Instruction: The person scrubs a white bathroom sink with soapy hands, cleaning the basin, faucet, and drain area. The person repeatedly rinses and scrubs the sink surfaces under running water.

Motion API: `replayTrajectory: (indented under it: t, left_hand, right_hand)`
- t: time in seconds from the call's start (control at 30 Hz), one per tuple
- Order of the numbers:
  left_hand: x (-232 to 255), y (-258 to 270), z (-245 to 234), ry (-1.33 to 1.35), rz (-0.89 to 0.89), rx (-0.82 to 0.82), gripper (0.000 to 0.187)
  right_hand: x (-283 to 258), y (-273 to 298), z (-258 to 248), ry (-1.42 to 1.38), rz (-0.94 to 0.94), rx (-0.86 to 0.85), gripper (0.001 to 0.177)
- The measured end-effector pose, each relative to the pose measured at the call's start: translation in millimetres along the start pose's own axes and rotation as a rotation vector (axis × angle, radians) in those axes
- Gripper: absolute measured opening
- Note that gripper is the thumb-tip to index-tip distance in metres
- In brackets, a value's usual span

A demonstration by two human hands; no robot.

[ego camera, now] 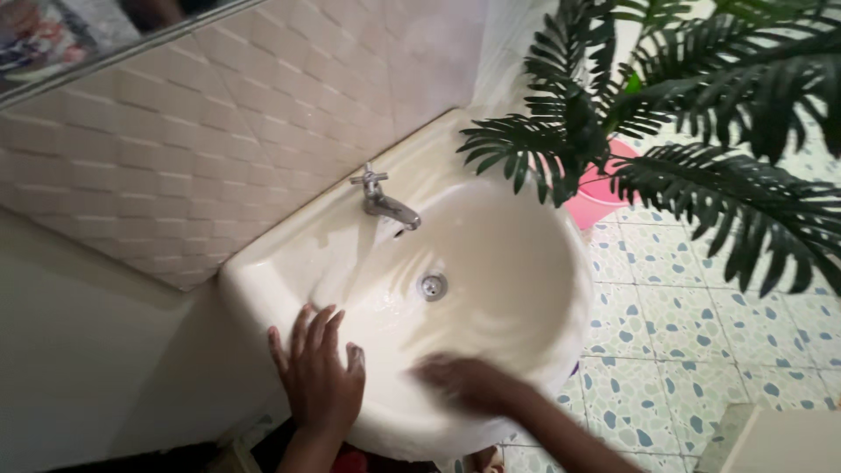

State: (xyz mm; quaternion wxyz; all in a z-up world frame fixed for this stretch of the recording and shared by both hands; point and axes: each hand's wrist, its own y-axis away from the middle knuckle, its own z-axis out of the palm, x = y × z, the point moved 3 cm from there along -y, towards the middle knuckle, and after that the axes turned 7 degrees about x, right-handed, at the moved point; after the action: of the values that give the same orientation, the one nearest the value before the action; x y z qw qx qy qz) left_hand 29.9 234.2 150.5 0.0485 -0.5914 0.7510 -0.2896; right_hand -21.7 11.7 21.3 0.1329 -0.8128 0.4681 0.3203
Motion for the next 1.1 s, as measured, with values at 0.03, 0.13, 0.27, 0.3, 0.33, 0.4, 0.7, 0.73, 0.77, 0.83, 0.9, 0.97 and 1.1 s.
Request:
replayTrajectory:
  t: [0.03, 0.13, 0.27, 0.3, 0.33, 0.4, 0.7, 0.73, 0.77, 0.83, 0.9, 0.97, 1.1]
  left_hand:
    - [-0.7, -3.8, 0.8, -0.031, -0.012, -0.067, 0.041]
    - [0.6, -18.6, 1.7, -0.071, -0.037, -0.187, 0.039]
    - [0.5, -23.5, 3.9, -0.050, -0.140, -0.207, 0.037]
    - [1.8, -26.9, 10.1, -0.048, -0.184, -0.219, 0.037]
    - [4.0, -33.1, 20.7, 0.018, -0.311, -0.197, 0.034]
    - [13.9, -46.7, 48.3, 0.143, -0.577, -0.154, 0.029]
    - [31.1, -137.8, 146.1, 1.102, -1.223, -0.262, 0.062]
    - [28.2, -142.5, 149.7, 1.093, -1.186, -0.242, 0.062]
    - [26.7, -144.5, 155.5, 1.156, -1.249, -0.244, 0.062]
    - [24.7, -144.0, 167.4, 1.289, -1.372, -0.249, 0.061]
    - [27.0, -140.7, 181.4, 1.307, -1.425, -0.273, 0.051]
    - [24.8, -141.2, 194.9, 1.315, -1.390, -0.252, 0.043]
    - [15.7, -134.6, 212.1, 1.236, -1.330, -0.209, 0.028]
  right_hand:
    - [30.5, 15.8, -22.8, 0.190, 0.249, 0.020, 0.050]
    - [96.8, 26.6, -99.7, 0.489, 0.581, 0.281, 0.017]
    - [87.3, -24.3, -167.6, 0.706, -0.076, 0.536, 0.048]
    - [82.6, -39.6, -183.7, 0.494, 0.088, 0.721, 0.048]
    - [74.8, -57.5, -192.4, 0.270, 0.252, 0.893, 0.049]
    - [48.8, -96.5, -193.7, -0.138, 0.266, 0.902, 0.043]
    - [-19.8, -226.3, -162.3, 0.723, 0.514, 0.437, 0.027]
    - [-18.6, -232.7, -167.0, 0.734, 0.579, 0.311, 0.025]
    - [-19.7, -233.2, -175.3, 0.615, 0.581, 0.340, 0.028]
    - [-23.6, -219.1, -189.2, 0.378, 0.584, 0.387, 0.035]
    - [-34.4, -191.0, -194.8, 0.441, 0.412, 0.452, 0.041]
    - [-39.0, -167.7, -190.7, 0.571, 0.327, 0.465, 0.044]
    - [-30.2, -164.5, -169.9, 0.774, 0.370, 0.417, 0.024]
